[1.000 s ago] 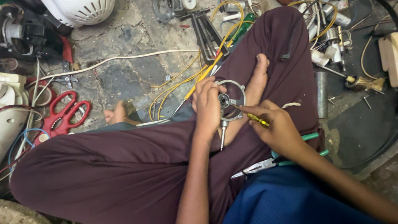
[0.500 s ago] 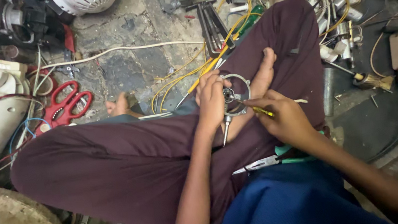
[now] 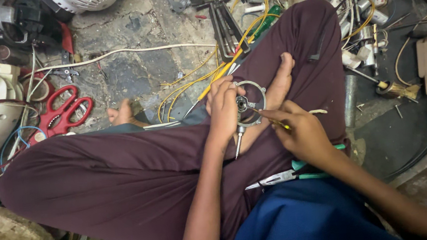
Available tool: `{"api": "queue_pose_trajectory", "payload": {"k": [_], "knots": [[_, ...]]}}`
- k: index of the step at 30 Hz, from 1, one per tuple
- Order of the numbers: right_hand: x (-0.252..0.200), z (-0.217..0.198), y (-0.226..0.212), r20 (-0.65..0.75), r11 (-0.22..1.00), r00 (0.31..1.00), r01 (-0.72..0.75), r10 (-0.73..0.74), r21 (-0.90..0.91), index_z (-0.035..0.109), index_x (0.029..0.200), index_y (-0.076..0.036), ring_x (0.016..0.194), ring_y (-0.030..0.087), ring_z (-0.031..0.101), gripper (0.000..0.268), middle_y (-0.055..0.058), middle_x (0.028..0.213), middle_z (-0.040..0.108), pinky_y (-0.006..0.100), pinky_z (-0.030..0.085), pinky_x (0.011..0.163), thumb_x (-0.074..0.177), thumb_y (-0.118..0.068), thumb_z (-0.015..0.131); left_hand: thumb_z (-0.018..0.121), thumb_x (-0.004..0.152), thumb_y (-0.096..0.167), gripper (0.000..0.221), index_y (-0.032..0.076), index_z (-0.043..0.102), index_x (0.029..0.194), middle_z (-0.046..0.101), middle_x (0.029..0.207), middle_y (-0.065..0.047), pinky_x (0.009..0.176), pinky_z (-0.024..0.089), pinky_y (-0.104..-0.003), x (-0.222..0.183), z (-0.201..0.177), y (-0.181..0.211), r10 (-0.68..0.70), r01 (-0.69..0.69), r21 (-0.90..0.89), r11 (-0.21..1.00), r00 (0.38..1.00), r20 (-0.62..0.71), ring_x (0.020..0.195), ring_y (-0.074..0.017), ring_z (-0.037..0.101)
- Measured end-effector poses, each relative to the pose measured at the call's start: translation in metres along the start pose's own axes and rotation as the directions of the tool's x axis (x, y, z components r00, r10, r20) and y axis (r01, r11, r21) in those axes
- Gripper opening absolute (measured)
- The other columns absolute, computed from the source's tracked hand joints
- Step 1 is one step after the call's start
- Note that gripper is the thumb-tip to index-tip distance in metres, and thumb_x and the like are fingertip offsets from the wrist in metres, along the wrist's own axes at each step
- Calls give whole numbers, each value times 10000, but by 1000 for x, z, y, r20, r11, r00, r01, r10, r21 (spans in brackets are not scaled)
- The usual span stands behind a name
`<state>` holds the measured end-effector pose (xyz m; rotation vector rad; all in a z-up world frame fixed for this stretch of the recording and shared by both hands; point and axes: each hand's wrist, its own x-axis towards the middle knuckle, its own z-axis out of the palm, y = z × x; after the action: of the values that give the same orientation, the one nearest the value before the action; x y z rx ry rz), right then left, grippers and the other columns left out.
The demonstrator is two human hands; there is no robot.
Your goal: The person sits on the floor and uses a screwdriver and pliers to adjust and tighten screws on a circular metal electrical component held in their lap. They repeatedly rotate the component and manipulate small parts with the tools.
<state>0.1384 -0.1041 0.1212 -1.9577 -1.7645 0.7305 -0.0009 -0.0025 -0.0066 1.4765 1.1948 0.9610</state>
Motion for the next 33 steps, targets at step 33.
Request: {"api": "queue_pose_trajectory", "payload": {"k": [33], "knots": [[54, 7, 44, 585, 184, 550, -803, 597, 567, 759, 1043, -42, 456, 59, 421, 258, 28, 656, 626, 236, 243, 392, 784, -39, 750, 489, 975, 221, 278, 83, 658, 802, 611, 1347, -83, 1043, 371, -418, 7, -8, 9, -51, 47, 34, 998, 993, 107, 1173, -294, 540]]}}
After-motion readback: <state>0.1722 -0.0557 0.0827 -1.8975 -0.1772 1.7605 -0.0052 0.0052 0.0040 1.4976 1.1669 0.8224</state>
